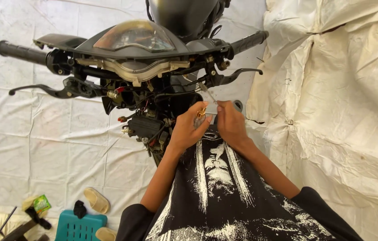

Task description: The person is working on the front section of a motorcycle, using a wrench to tighten or loosen bolts on the handlebar assembly. They hold a small bottle in their left hand while manipulating the tool with their right hand.

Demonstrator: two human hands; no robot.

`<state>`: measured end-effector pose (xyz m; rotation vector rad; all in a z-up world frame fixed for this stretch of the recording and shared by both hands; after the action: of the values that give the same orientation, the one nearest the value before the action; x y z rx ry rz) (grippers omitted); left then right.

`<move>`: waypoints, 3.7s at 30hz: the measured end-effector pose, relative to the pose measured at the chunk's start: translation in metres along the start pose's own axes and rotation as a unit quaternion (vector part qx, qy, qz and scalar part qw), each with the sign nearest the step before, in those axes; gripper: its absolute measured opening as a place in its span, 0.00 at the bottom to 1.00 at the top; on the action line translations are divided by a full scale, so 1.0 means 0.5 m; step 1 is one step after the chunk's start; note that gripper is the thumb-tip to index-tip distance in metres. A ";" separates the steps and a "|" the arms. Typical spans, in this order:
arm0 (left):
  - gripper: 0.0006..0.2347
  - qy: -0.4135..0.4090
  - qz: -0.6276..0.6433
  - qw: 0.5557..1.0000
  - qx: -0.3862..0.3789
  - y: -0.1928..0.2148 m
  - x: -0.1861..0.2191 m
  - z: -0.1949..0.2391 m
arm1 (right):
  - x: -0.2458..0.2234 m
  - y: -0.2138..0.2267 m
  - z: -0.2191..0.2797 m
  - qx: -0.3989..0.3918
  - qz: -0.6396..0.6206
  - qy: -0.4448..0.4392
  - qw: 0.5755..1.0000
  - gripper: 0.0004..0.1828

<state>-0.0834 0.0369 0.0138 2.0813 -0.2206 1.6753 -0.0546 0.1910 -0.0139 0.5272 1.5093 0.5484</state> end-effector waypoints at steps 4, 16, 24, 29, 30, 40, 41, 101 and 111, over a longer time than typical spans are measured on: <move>0.17 0.007 0.031 0.999 0.010 0.002 -0.023 0.011 | -0.017 -0.031 -0.004 -0.026 0.033 -0.039 0.998 0.07; 0.18 0.000 0.093 0.995 0.023 0.028 -0.034 0.014 | -0.027 -0.017 -0.008 0.019 0.122 0.040 0.992 0.05; 0.19 0.003 0.123 0.992 -0.004 0.006 -0.057 0.010 | 0.052 -0.011 0.001 0.096 0.024 -0.065 0.993 0.10; 0.20 -0.005 0.115 0.993 -0.026 -0.008 -0.048 0.018 | 0.092 0.016 0.008 0.104 0.022 -0.065 0.992 0.06; 0.20 -0.018 0.103 0.994 -0.022 -0.009 -0.045 0.017 | 0.128 0.035 0.016 0.137 0.015 -0.099 0.985 0.07; 0.20 -0.059 0.056 0.997 -0.010 -0.076 -0.041 -0.013 | 0.138 0.034 0.041 0.137 0.054 -0.118 0.982 0.09; 0.18 -0.056 0.052 0.997 -0.009 -0.081 -0.039 -0.020 | 0.135 0.034 0.039 0.135 0.075 -0.120 0.981 0.09; 0.12 -0.070 -0.044 0.990 -0.114 -0.203 -0.022 -0.110 | 0.266 0.018 0.006 0.170 0.106 -0.155 0.967 0.03; 0.13 -0.046 -0.050 0.982 -0.179 -0.213 0.001 -0.132 | 0.340 -0.039 -0.006 0.120 0.029 -0.222 0.967 0.04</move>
<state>-0.0992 0.1605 -0.0020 1.8667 -0.4069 1.3667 -0.0592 0.2839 -0.1578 0.8255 1.1367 0.2652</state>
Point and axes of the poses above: each hand's wrist, its own z-axis away from the middle knuckle, its own y-axis out of the back of the hand, x = y × z, the point moved 8 cm from there along -z, towards the middle knuckle, and after that the axes turned 8 degrees about -x, right-handed, at the moved point
